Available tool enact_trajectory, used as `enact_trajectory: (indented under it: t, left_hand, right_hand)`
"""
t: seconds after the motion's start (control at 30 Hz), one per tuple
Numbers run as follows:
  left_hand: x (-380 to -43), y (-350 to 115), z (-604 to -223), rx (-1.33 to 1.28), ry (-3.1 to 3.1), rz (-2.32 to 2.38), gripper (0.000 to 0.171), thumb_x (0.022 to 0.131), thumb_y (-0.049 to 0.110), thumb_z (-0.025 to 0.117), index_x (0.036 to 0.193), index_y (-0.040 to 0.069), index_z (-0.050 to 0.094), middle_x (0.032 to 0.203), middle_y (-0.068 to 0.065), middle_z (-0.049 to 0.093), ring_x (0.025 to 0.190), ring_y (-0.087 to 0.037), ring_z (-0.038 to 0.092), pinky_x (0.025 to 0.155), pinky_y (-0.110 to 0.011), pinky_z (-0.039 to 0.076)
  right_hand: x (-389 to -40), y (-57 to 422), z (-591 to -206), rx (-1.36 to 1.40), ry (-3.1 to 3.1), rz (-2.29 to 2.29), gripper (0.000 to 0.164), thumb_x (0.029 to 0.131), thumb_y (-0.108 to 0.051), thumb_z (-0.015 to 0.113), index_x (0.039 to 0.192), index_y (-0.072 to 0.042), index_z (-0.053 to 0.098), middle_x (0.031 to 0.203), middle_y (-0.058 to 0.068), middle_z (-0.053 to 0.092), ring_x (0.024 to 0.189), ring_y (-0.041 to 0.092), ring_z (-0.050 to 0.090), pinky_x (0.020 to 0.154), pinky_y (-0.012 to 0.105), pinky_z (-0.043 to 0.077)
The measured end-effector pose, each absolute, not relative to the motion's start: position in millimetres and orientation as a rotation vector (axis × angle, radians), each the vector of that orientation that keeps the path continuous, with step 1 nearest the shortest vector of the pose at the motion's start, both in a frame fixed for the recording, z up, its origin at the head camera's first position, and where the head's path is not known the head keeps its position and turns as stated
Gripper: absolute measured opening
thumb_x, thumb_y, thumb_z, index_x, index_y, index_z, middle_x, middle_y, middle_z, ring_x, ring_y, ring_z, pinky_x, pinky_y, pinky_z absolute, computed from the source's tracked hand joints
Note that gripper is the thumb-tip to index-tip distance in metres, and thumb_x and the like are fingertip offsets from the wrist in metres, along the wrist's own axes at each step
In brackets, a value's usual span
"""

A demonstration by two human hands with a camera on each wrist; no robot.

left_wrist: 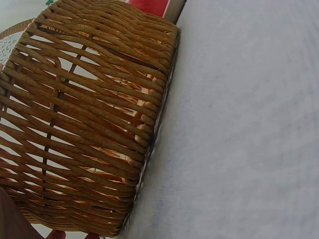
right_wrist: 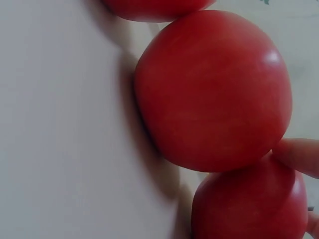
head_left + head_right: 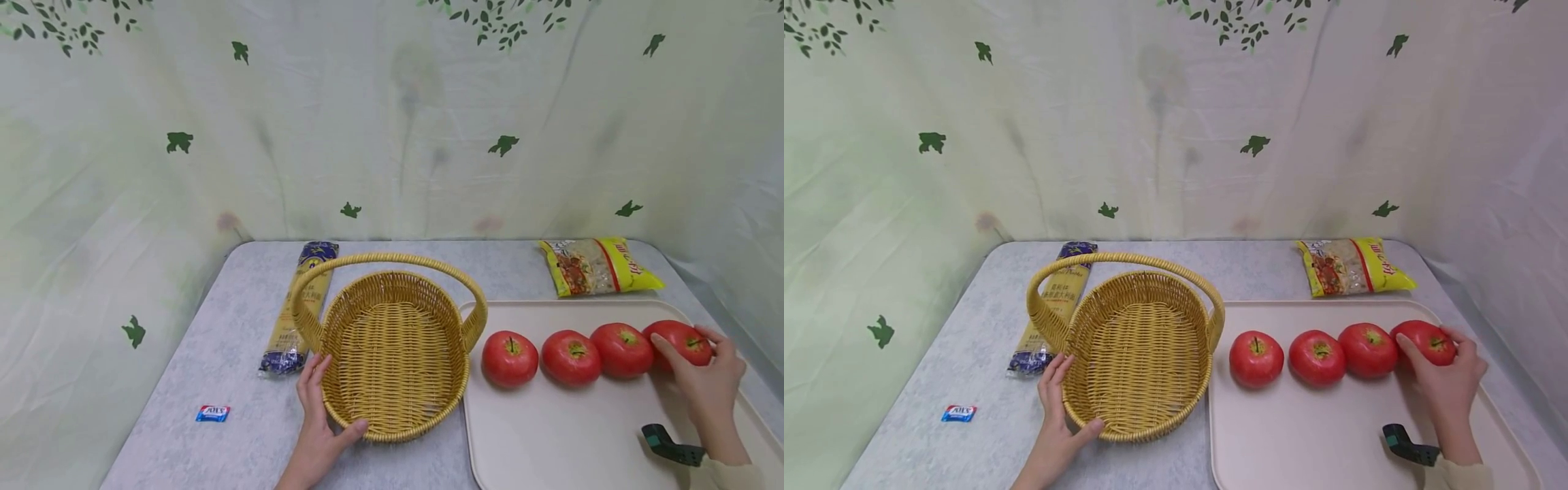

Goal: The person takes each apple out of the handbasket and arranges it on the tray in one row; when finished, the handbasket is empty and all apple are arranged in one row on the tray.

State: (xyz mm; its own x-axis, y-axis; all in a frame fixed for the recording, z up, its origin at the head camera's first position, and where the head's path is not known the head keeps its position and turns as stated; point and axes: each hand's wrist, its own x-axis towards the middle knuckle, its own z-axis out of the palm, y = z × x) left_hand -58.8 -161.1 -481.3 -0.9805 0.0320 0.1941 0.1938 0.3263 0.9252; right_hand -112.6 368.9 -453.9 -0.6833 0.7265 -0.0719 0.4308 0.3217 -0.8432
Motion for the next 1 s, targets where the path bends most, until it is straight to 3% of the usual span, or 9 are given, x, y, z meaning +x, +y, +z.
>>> enact_trajectory:
  t: [0.5,1.0]
  left_hand:
    - [-59.3,-160.4,-480.7,-0.188,-2.450,-1.759,0.102,0.073,0.014,0.079,0.151,0.026,0.013,0.150,0.011,-0.008,0.137,-0.032,-0.006,0.094,-0.076,0.010]
    - [-59.5,-160.7,-479.3,-0.187,-2.469,-1.740,0.102,0.074,0.015,0.079,0.151,0.025,0.013,0.150,0.011,-0.009,0.137,-0.030,-0.008,0.094,-0.076,0.010]
  right_hand:
    - [-118.4,381.1,-451.8,-0.952,-2.451,1.301,0.078,0.092,-0.038,0.057,0.152,-0.011,0.013,0.150,0.022,0.008,0.137,0.040,0.009,0.094,0.064,0.035]
    - [-120.5,386.1,-452.3,-0.895,-2.525,1.338,0.082,0.093,-0.038,0.055,0.151,-0.007,0.006,0.147,0.029,0.004,0.134,0.048,0.009,0.089,0.067,0.037]
